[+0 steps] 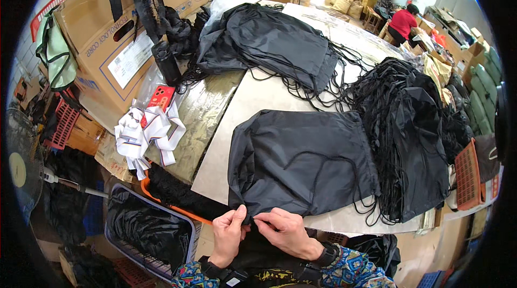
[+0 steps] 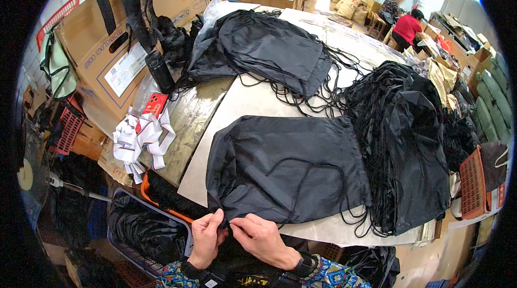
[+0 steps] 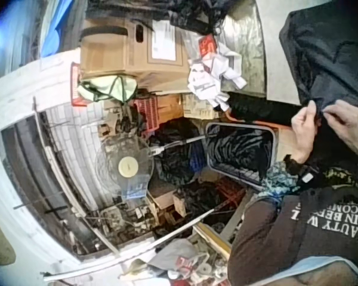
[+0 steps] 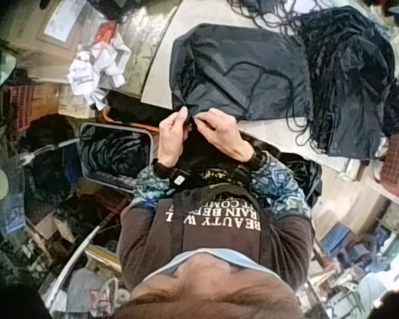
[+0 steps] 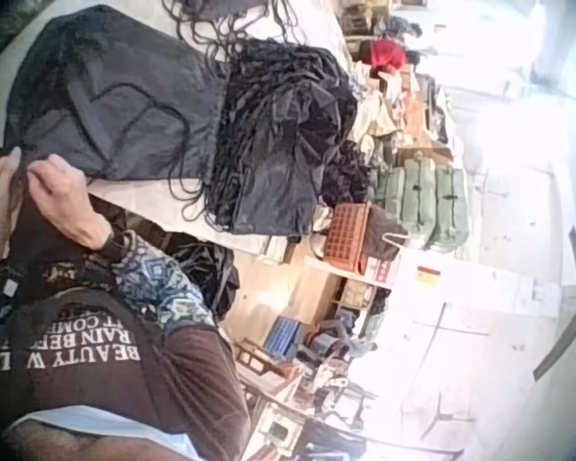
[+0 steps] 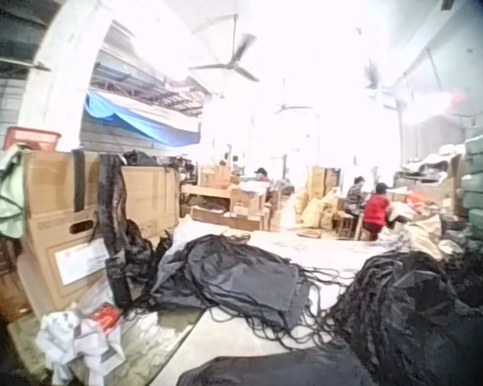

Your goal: The recorder is organizing, checking, or preparing drawstring bags at a workbench in a fabrication facility.

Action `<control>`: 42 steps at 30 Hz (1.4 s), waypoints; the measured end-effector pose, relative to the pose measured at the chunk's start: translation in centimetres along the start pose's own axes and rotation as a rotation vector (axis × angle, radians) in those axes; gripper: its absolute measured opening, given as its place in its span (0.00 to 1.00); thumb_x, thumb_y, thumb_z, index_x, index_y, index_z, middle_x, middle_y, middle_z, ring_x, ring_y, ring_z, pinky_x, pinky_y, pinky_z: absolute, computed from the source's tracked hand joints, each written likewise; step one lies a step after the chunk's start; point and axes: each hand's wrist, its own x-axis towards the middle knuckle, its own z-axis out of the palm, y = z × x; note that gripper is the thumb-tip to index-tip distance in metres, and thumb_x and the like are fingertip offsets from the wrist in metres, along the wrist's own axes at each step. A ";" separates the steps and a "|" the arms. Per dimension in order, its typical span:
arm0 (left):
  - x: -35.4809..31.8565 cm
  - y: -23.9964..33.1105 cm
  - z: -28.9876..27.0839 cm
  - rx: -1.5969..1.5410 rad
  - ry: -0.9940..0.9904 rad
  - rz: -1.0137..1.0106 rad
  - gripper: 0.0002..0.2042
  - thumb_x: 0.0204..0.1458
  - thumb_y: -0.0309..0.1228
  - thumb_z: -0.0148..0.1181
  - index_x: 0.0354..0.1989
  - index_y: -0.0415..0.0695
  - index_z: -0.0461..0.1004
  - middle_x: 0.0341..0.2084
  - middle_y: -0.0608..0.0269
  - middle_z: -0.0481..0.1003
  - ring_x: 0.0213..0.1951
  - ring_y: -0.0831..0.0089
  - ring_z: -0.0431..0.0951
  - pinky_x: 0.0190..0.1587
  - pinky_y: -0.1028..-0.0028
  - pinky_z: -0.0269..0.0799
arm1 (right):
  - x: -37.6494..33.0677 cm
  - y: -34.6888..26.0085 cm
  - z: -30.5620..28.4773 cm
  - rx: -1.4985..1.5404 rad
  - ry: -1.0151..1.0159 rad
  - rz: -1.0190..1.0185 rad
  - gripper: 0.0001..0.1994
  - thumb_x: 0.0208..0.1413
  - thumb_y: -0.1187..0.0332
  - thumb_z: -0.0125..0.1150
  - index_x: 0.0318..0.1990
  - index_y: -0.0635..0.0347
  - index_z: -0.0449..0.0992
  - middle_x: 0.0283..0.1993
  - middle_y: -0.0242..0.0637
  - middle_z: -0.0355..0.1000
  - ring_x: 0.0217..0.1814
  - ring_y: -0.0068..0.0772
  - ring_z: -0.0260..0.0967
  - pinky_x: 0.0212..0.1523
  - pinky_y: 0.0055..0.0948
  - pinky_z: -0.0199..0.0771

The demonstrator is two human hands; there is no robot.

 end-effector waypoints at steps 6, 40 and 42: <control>0.1 -0.2 0.0 0.045 -0.023 0.015 0.21 0.58 0.40 0.56 0.15 0.42 0.69 0.10 0.69 0.68 0.12 0.86 0.62 0.14 0.82 0.51 | -0.3 -0.5 0.4 -0.007 0.008 -0.011 0.06 0.46 0.77 0.64 0.34 0.63 0.78 0.22 0.37 0.68 0.21 0.32 0.68 0.21 0.26 0.66; 0.4 1.4 -1.4 0.282 -0.409 0.210 0.13 0.57 0.24 0.54 0.50 0.35 0.72 0.38 0.57 0.78 0.39 0.75 0.79 0.37 0.78 0.78 | 1.2 0.4 -3.3 0.584 -0.386 0.672 0.10 0.62 0.66 0.54 0.44 0.63 0.75 0.33 0.29 0.75 0.30 0.14 0.68 0.30 0.18 0.70; 0.3 0.9 -1.6 0.255 -0.350 0.208 0.12 0.55 0.23 0.56 0.48 0.38 0.75 0.35 0.58 0.78 0.33 0.77 0.79 0.32 0.80 0.77 | 2.5 2.7 -3.7 -0.155 -0.210 -0.017 0.12 0.55 0.70 0.58 0.47 0.61 0.73 0.35 0.38 0.74 0.33 0.35 0.72 0.33 0.28 0.71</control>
